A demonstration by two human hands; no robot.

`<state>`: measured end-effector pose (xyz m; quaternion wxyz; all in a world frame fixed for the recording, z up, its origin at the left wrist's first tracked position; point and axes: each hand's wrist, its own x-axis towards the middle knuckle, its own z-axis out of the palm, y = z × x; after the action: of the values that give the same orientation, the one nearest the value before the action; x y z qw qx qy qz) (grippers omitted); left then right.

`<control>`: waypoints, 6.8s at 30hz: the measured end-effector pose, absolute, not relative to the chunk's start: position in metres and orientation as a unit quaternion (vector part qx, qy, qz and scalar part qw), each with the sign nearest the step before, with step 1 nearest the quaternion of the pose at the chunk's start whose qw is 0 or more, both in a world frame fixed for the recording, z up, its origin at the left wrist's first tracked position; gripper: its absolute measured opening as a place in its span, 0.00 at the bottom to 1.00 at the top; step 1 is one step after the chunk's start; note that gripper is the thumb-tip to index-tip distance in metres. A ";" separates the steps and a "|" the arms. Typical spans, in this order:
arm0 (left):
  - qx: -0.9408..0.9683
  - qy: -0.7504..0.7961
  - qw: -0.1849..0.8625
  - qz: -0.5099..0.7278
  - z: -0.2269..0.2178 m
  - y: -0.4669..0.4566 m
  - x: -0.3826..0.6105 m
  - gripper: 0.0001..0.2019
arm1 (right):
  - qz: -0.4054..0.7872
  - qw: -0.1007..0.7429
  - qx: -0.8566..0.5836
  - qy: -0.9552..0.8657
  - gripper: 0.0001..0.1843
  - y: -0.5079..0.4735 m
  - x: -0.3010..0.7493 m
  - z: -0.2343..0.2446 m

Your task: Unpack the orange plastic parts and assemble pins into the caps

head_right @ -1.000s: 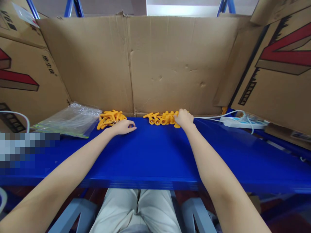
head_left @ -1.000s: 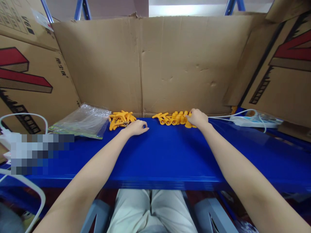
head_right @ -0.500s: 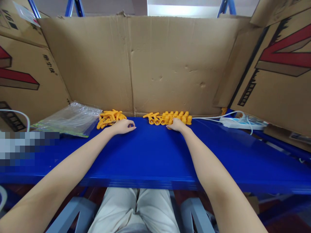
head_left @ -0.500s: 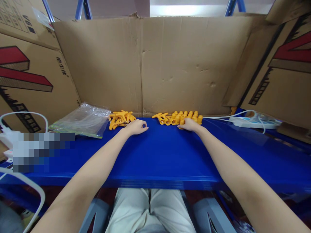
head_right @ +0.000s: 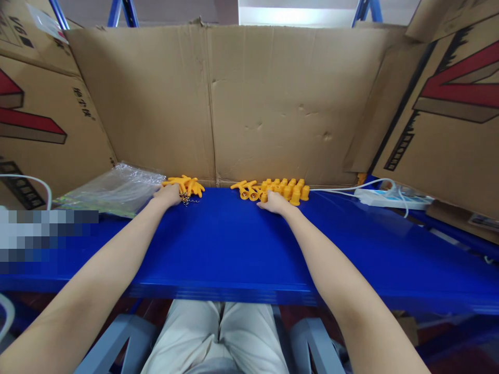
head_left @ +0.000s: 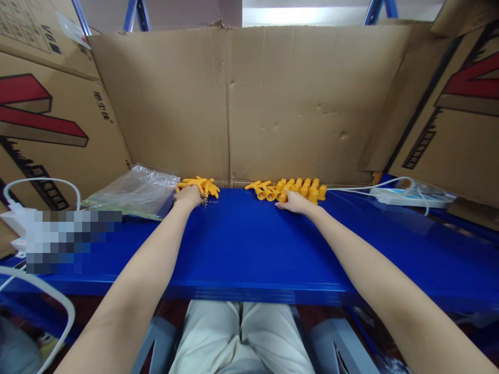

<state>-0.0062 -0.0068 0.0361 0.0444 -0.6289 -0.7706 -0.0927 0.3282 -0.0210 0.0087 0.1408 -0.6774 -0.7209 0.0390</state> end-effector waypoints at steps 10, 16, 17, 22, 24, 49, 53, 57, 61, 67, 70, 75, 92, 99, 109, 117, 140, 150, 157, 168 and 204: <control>-0.622 -0.769 0.081 -0.124 0.039 -0.006 -0.011 0.14 | 0.040 0.134 -0.675 -0.724 0.18 -0.019 0.329 0.007; -0.685 -0.674 0.182 -0.210 0.045 -0.014 0.009 0.19 | 0.052 0.152 -0.668 -0.727 0.17 -0.019 0.330 0.006; -0.695 -0.660 0.181 -0.220 0.045 -0.015 0.014 0.19 | 0.050 0.150 -0.668 -0.727 0.17 -0.018 0.330 0.006; -0.752 -0.602 0.111 -0.246 0.043 -0.017 0.035 0.18 | 0.035 0.135 -0.670 -0.729 0.18 -0.018 0.329 0.006; -0.771 -0.578 0.096 -0.250 0.040 -0.017 0.040 0.17 | 0.035 0.126 -0.674 -0.727 0.19 -0.020 0.328 0.007; -0.774 -0.580 0.096 -0.238 0.020 -0.018 0.051 0.13 | 0.009 0.101 -0.672 -0.734 0.23 -0.026 0.321 0.011; -0.783 -0.561 0.093 -0.252 0.019 -0.014 0.050 0.09 | -0.060 0.091 -0.640 -0.760 0.21 -0.030 0.317 0.015; -0.788 -0.562 0.087 -0.237 0.021 -0.014 0.051 0.12 | -0.101 0.100 -0.603 -0.785 0.17 -0.035 0.312 0.021; -0.778 -0.586 0.079 -0.212 0.027 -0.021 0.054 0.16 | -0.122 0.127 -0.549 -0.817 0.13 -0.037 0.306 0.024; -0.790 -0.584 0.071 -0.171 0.031 -0.030 0.059 0.17 | -0.123 0.183 -0.481 -0.848 0.14 -0.034 0.302 0.018; -0.797 -0.578 0.070 -0.162 0.032 -0.030 0.059 0.17 | -0.110 0.219 -0.452 -0.858 0.17 -0.032 0.302 0.015; -0.790 -0.586 0.075 -0.164 0.033 -0.030 0.057 0.16 | -0.101 0.236 -0.437 -0.862 0.20 -0.030 0.302 0.011; -0.784 -0.603 0.073 -0.127 0.032 -0.029 0.056 0.16 | -0.086 0.183 -0.475 -0.856 0.20 -0.033 0.300 0.010; -0.790 -0.590 0.074 -0.148 0.031 -0.029 0.056 0.16 | -0.088 0.194 -0.460 -0.862 0.20 -0.034 0.297 0.008; -0.821 -0.541 0.013 -0.183 0.024 -0.031 0.067 0.21 | -0.094 0.217 -0.437 -0.868 0.23 -0.032 0.293 0.004; -0.818 -0.543 0.033 -0.186 0.031 -0.034 0.065 0.20 | -0.020 0.283 -0.415 -0.865 0.23 -0.027 0.291 0.002; -0.799 -0.572 0.005 -0.187 0.025 -0.025 0.052 0.15 | 0.400 0.341 -0.495 -0.692 0.13 -0.030 0.278 0.025; -0.796 -0.539 -0.012 -0.275 0.015 -0.027 0.053 0.11 | 0.393 0.416 -0.487 -0.660 0.13 -0.031 0.276 0.014; -0.796 -0.520 -0.063 -0.303 0.011 -0.023 0.052 0.11 | 0.427 0.430 -0.426 -0.672 0.14 -0.036 0.288 0.008; -0.805 -0.505 -0.064 -0.303 0.011 -0.025 0.056 0.10 | 0.407 0.396 -0.525 -0.634 0.24 -0.040 0.282 0.007; -0.801 -0.501 -0.072 -0.320 0.013 -0.027 0.059 0.14 | 0.451 0.418 -0.446 -0.651 0.13 -0.045 0.285 0.012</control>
<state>0.0589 -0.0271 0.0133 -0.0722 -0.8013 -0.5005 -0.3196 0.2853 -0.0446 0.0116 0.4178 -0.4460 -0.6508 0.4505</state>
